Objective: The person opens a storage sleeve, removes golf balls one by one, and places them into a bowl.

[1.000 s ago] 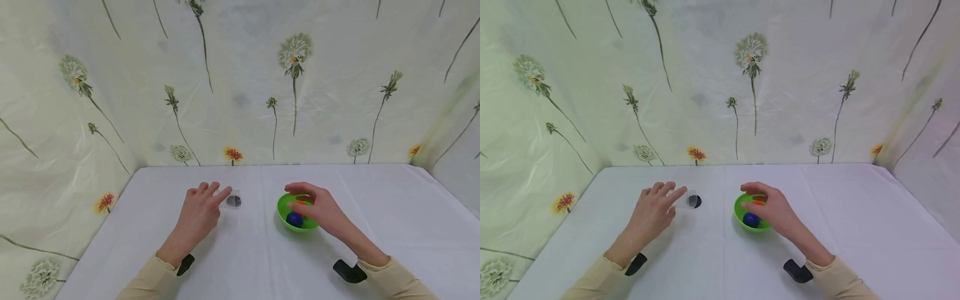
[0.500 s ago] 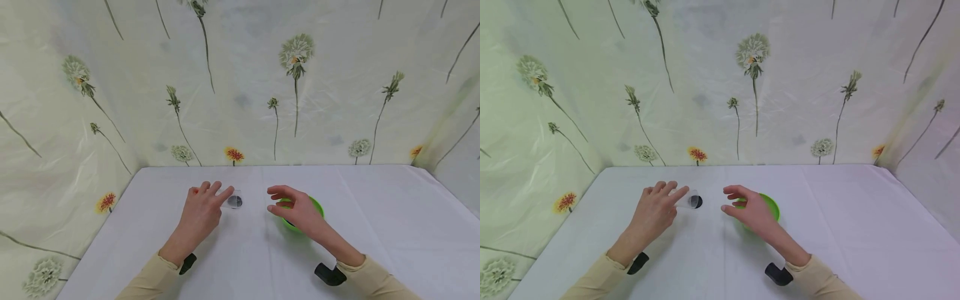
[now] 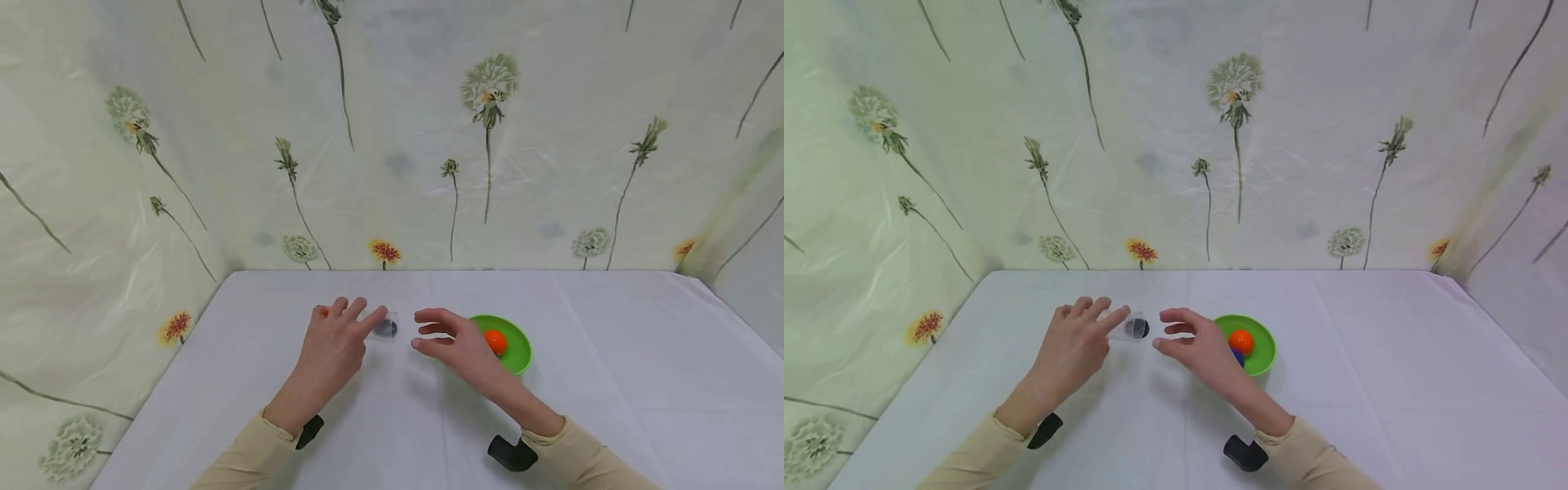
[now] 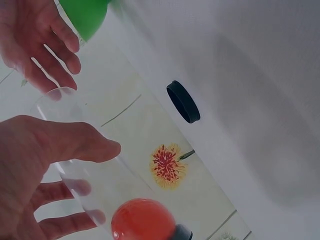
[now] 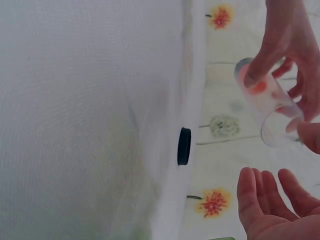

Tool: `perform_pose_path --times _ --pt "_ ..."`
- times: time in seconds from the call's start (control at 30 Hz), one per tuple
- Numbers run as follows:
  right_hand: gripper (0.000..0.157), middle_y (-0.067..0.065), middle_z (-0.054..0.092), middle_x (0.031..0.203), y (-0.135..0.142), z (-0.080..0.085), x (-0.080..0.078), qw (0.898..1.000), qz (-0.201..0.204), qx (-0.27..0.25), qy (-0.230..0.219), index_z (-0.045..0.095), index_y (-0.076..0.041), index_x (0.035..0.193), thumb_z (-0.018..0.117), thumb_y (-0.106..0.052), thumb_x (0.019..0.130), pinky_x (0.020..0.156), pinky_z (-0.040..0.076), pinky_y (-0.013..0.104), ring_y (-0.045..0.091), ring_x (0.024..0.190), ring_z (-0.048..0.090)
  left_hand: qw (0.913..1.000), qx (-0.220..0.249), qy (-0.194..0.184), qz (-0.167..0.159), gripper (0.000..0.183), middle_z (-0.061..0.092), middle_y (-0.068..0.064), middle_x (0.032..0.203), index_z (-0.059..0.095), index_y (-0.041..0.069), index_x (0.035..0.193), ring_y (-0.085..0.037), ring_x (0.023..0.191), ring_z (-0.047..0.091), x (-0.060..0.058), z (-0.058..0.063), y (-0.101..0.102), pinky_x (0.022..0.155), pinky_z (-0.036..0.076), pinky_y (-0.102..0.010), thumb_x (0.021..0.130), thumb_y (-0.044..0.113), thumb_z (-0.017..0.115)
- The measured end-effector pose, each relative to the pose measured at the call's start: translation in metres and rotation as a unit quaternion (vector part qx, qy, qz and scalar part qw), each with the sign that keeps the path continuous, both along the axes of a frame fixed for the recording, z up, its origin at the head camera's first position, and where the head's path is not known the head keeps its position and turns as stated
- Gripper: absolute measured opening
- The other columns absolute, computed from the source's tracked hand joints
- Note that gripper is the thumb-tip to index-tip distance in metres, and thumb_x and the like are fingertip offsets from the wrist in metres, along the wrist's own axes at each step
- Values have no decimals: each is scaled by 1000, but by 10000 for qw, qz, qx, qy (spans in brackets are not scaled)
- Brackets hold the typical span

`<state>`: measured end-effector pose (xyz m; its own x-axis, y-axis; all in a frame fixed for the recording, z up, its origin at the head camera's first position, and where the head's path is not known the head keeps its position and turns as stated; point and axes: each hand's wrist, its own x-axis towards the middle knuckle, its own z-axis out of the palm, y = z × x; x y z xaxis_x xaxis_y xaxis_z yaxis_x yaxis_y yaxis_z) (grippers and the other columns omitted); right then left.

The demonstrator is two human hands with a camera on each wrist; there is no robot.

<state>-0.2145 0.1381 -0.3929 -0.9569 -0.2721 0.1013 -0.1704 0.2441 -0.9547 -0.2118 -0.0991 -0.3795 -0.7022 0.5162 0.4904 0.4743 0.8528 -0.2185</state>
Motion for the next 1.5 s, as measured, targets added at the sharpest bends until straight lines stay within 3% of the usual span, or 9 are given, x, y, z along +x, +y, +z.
perform_pose_path --times 0.27,0.43,0.77,1.23,1.5 --pt "41 1 62 125 -8 -2 -2 9999 65 -64 -44 62 -20 126 75 -31 88 86 54 35 20 108 63 10000 -23 49 -60 57 54 -3 113 56 27 128 -27 100 51 0 -1 2 78 45 -47 77 13 78" --pt "47 8 61 129 -15 -2 -4 9996 210 -120 -174 60 -14 130 75 -32 88 87 53 36 21 106 64 9998 -7 167 -128 57 55 -3 111 56 27 126 -26 98 51 0 -2 3 76 45 -47 75 12 77" --pt "54 14 59 129 -22 -5 -5 9959 326 -536 -652 55 -5 134 74 -28 89 87 53 34 36 105 65 9995 -66 285 -151 53 55 -2 106 55 27 122 -26 95 52 0 -6 3 72 44 -45 75 11 75" --pt "57 11 59 128 -26 -7 -3 9955 272 -472 -776 54 -4 136 75 -28 89 90 52 36 25 105 66 9993 -144 310 -151 51 55 -4 107 57 28 121 -28 98 50 -1 -6 2 78 42 -48 77 8 74" --pt "56 10 60 128 -27 -8 -4 9958 227 -446 -764 55 -5 135 75 -28 88 90 52 37 25 107 65 9993 -128 308 -144 50 53 -4 107 56 28 119 -28 100 49 -1 -5 2 81 42 -49 78 7 74"
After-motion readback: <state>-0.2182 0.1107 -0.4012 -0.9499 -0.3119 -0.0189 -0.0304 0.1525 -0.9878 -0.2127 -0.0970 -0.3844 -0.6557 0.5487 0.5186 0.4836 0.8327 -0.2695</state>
